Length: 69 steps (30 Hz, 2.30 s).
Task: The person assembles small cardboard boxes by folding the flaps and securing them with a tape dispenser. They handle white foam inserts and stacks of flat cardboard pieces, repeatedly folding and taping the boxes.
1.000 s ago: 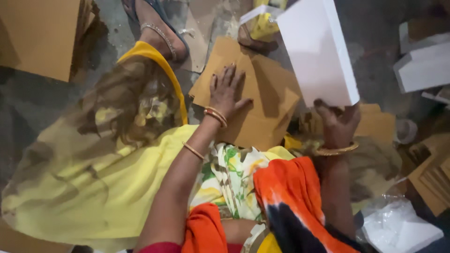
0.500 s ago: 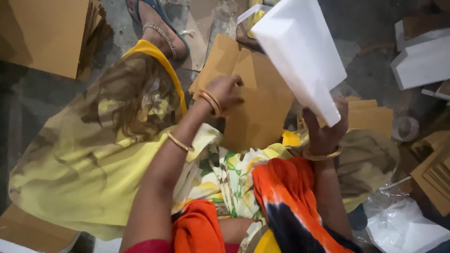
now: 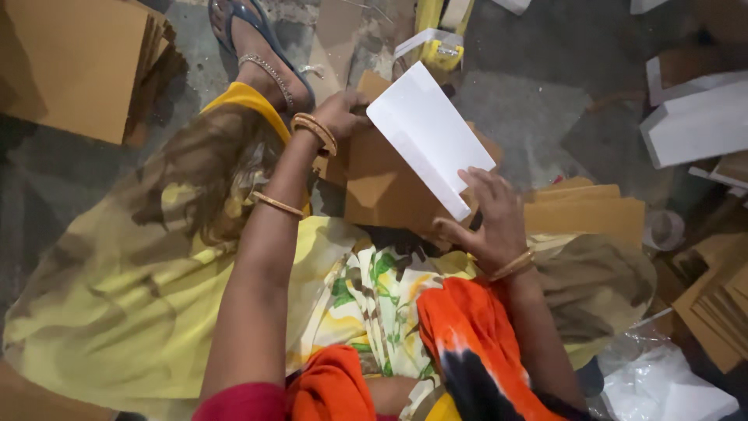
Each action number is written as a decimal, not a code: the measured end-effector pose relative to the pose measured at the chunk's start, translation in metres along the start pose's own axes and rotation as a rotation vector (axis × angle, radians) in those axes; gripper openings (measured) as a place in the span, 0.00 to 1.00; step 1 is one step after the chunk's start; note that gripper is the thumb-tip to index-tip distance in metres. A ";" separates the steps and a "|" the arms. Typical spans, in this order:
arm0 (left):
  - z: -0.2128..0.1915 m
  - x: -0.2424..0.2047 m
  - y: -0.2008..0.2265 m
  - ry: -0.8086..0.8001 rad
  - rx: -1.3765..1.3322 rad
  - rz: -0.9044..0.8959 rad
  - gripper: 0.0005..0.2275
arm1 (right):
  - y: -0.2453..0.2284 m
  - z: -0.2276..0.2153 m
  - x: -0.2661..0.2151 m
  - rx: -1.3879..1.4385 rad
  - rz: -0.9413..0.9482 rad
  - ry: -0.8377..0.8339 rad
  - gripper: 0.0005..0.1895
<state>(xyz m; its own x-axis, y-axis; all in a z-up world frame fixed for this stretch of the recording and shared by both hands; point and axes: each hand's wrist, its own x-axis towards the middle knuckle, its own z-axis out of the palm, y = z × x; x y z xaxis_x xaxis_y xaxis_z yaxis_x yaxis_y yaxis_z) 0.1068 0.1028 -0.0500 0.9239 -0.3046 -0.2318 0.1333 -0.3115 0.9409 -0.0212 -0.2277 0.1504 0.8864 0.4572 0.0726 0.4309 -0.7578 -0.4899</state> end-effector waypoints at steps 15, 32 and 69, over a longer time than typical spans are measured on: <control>-0.018 0.018 -0.026 -0.096 -0.199 -0.163 0.17 | -0.002 0.028 -0.001 -0.174 -0.295 0.001 0.33; 0.021 -0.070 0.154 -0.098 0.775 0.143 0.23 | -0.028 0.100 0.002 -0.415 0.044 -0.434 0.59; 0.072 -0.042 0.132 0.470 0.877 0.362 0.22 | 0.081 0.094 0.081 1.137 0.356 0.192 0.23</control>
<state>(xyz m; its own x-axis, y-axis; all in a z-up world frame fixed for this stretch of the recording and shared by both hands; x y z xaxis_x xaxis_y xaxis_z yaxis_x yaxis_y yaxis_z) 0.0597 0.0096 0.0659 0.9277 -0.1890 0.3219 -0.3102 -0.8699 0.3835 0.0695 -0.2090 0.0352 0.9776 0.1564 -0.1411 -0.1520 0.0601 -0.9866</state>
